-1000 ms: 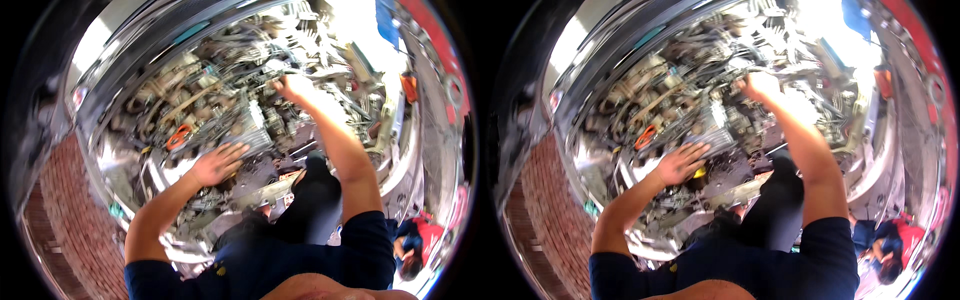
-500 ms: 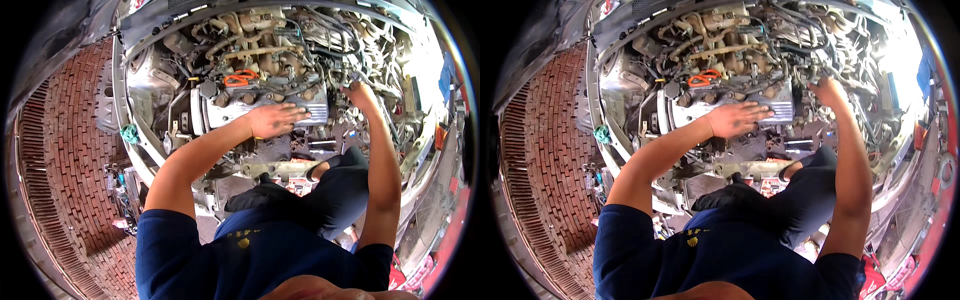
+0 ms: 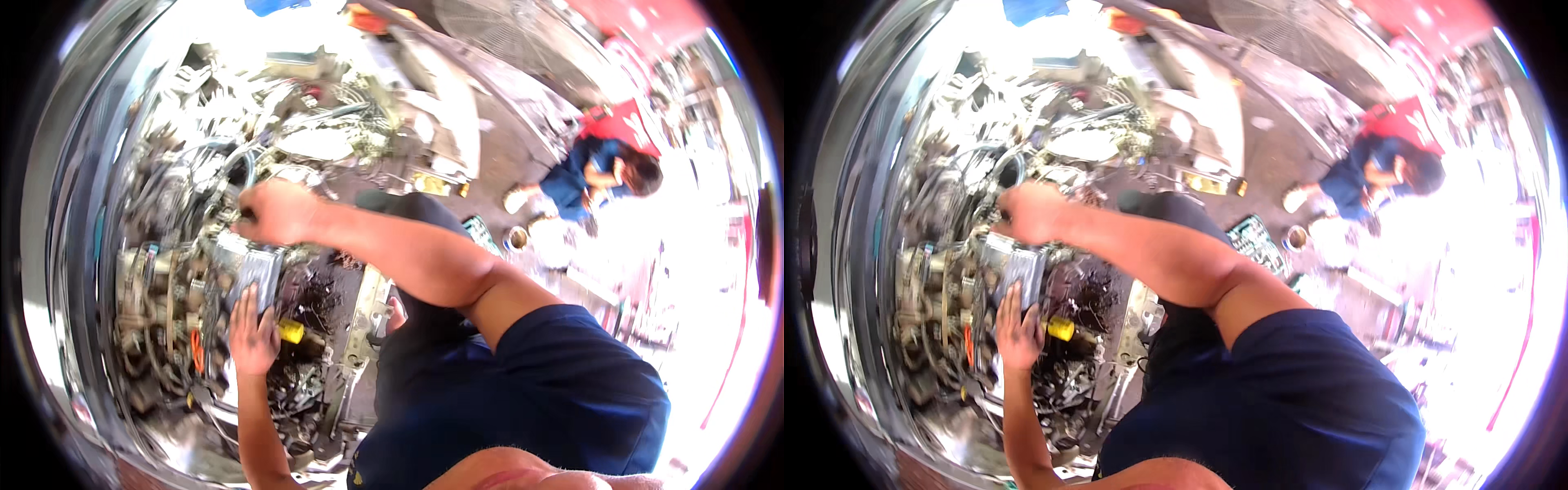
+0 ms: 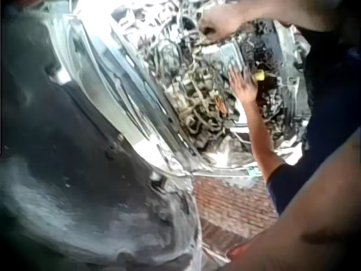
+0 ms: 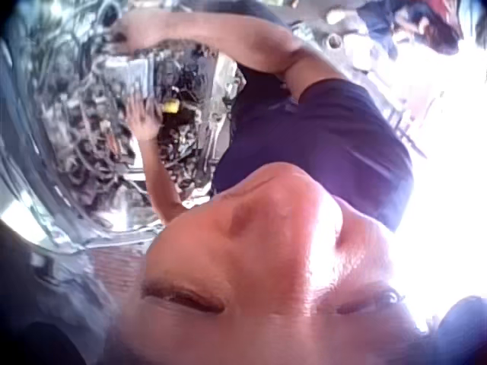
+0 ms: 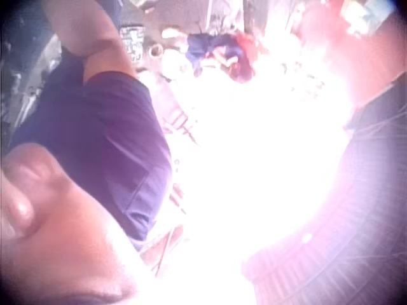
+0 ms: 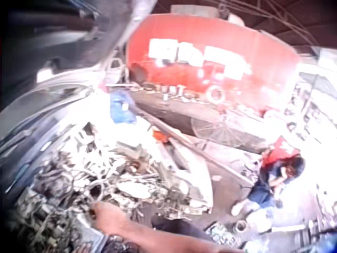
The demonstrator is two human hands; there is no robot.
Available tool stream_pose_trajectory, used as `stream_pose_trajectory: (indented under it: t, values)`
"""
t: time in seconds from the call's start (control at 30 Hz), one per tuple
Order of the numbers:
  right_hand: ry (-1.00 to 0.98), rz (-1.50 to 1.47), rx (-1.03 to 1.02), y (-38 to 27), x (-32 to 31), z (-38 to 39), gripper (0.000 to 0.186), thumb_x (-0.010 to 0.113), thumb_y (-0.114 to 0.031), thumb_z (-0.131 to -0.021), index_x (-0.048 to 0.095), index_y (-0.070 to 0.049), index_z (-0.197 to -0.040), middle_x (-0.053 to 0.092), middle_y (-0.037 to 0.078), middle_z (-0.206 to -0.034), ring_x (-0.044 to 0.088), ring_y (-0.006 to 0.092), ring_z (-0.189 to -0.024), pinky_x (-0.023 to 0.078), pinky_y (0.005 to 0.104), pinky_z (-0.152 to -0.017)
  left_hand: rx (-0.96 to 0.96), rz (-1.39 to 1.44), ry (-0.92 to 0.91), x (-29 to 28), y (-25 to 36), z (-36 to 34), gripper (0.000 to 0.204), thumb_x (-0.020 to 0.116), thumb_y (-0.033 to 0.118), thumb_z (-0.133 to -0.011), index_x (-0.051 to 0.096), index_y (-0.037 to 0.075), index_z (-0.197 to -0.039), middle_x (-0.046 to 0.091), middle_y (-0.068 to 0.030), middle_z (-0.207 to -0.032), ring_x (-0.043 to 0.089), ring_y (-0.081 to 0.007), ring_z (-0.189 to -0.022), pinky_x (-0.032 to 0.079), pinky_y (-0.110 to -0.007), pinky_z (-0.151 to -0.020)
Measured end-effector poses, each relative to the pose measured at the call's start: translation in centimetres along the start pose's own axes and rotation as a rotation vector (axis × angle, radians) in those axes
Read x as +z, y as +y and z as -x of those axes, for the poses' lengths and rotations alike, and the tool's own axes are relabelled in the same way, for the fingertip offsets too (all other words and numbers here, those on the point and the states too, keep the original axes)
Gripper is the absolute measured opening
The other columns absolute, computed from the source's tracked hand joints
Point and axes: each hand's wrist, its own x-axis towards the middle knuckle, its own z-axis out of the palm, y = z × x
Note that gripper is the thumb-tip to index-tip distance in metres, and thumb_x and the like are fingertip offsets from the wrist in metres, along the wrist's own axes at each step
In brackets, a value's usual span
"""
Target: The person works on a car engine with the hood open, using pliers and a wrench to adjust and tighten components. They repeatedly reach into the engine bay, manipulate hoses and parts, and use tools to secure connections.
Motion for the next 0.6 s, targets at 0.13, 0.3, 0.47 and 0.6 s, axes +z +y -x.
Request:
stream_pose_trajectory:
  t: [0.13,0.3,0.47,0.6]
  values:
    - [0.215,-0.249,-0.043,1.5,1.8,6.3,0.032,0.072,-0.035,-0.089,0.068,-0.003,-0.09,0.072,0.016,-0.083,0.072,0.0352,-0.078,0.06,0.0456,-0.073,0.057,-0.03,-0.002,0.2,1.3,-0.1,0.025,0.064,0.009,-0.087,0.066,0.008,-0.113,0.051,-0.0292,-0.151,0.052,-0.0485,-0.136,0.043,-0.058,-0.112]
    - [0.357,-0.45,-0.212,1.2,3.7,13.4,0.027,0.075,-0.028,-0.087,0.069,-0.002,-0.092,0.071,0.017,-0.085,0.071,0.0363,-0.08,0.057,0.0444,-0.073,0.159,-0.06,0.063,1.1,1.3,0.7,0.023,0.06,0.018,-0.098,0.063,0.008,-0.118,0.051,-0.0318,-0.148,0.052,-0.0515,-0.135,0.044,-0.059,-0.109]
    - [0.402,-0.588,-0.454,0.9,-6.7,18.9,0.019,0.076,-0.021,-0.082,0.071,-0.005,-0.089,0.073,0.013,-0.085,0.072,0.0312,-0.079,0.057,0.0417,-0.072,0.097,-0.038,0.135,0.0,1.2,0.6,0.031,0.062,0.018,-0.097,0.065,0.008,-0.127,0.055,-0.0301,-0.143,0.055,-0.0489,-0.13,0.045,-0.057,-0.106]
    - [0.438,-0.391,0.091,10.1,-12.3,24.6,0.029,0.07,-0.022,-0.088,0.072,-0.001,-0.107,0.075,0.016,-0.099,0.072,0.0274,-0.09,0.058,0.0403,-0.083,-0.166,0.357,0.218,2.4,7.2,-2.1,0.013,0.065,0.007,-0.097,0.073,0.002,-0.106,0.065,-0.0179,-0.1,0.061,-0.0355,-0.096,0.05,-0.042,-0.081]
